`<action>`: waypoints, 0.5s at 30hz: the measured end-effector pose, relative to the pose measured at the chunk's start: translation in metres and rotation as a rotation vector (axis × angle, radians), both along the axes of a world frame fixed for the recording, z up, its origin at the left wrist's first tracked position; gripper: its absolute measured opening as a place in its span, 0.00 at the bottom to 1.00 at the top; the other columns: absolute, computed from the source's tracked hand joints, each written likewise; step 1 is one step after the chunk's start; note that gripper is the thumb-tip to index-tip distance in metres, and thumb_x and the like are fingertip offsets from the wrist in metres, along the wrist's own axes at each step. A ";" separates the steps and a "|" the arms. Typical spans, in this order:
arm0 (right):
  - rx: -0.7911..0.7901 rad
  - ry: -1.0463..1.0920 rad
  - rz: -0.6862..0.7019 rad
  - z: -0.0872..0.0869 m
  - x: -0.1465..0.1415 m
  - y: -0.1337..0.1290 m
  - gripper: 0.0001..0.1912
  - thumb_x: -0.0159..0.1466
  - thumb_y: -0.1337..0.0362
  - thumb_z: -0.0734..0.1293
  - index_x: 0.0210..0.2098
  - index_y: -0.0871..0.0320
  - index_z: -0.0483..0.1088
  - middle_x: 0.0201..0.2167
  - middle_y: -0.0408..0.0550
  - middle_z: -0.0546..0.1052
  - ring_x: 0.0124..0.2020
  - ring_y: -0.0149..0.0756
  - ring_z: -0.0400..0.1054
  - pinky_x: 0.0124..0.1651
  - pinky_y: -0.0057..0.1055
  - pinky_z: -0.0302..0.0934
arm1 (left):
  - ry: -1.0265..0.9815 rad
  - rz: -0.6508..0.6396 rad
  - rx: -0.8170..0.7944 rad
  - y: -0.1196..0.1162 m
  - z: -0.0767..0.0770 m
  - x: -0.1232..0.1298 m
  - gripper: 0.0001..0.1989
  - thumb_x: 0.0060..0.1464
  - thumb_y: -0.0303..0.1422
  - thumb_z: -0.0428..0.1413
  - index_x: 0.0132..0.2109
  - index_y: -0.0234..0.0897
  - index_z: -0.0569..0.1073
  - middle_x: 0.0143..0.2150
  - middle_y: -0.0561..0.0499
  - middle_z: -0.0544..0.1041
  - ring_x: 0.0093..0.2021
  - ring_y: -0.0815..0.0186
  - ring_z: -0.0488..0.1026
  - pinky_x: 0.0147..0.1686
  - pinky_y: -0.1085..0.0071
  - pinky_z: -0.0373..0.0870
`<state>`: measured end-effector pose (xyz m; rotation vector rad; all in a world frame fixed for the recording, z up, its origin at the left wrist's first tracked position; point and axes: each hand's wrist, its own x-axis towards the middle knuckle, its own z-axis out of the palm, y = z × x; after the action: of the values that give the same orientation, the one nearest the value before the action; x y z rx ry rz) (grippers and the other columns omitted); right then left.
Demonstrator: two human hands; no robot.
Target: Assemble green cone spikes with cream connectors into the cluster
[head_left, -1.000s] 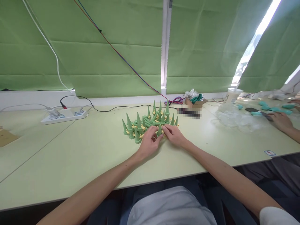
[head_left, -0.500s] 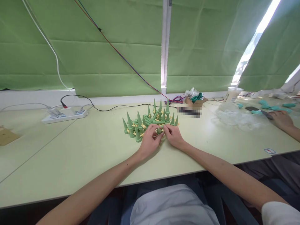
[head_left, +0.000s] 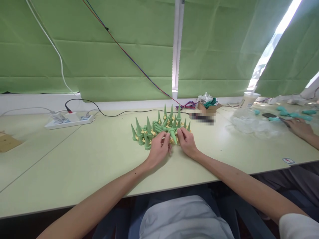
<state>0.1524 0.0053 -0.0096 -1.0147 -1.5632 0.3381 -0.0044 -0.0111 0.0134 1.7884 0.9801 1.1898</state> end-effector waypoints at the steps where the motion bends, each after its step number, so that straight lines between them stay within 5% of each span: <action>1: 0.009 -0.005 0.011 0.000 0.000 -0.001 0.20 0.72 0.52 0.55 0.26 0.55 0.54 0.20 0.39 0.58 0.22 0.30 0.52 0.27 0.29 0.50 | 0.013 -0.012 -0.012 0.000 0.000 0.000 0.20 0.65 0.48 0.46 0.32 0.38 0.65 0.21 0.54 0.70 0.19 0.68 0.70 0.23 0.71 0.68; 6: 0.008 -0.015 0.062 0.000 -0.002 -0.003 0.20 0.72 0.52 0.55 0.27 0.55 0.56 0.21 0.39 0.61 0.22 0.30 0.54 0.28 0.29 0.52 | 0.005 -0.067 -0.171 0.001 -0.001 0.001 0.26 0.64 0.53 0.43 0.29 0.37 0.64 0.16 0.53 0.70 0.14 0.68 0.68 0.16 0.72 0.63; 15: -0.024 -0.009 0.122 -0.001 -0.001 -0.002 0.20 0.72 0.53 0.55 0.26 0.54 0.54 0.20 0.39 0.59 0.22 0.30 0.53 0.27 0.29 0.51 | -0.031 -0.142 -0.201 0.005 -0.005 -0.001 0.22 0.63 0.52 0.46 0.34 0.38 0.64 0.17 0.54 0.71 0.15 0.66 0.71 0.15 0.73 0.65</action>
<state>0.1511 0.0037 -0.0105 -0.9424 -1.6359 0.4378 -0.0052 -0.0058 0.0081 1.6470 0.9054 0.9922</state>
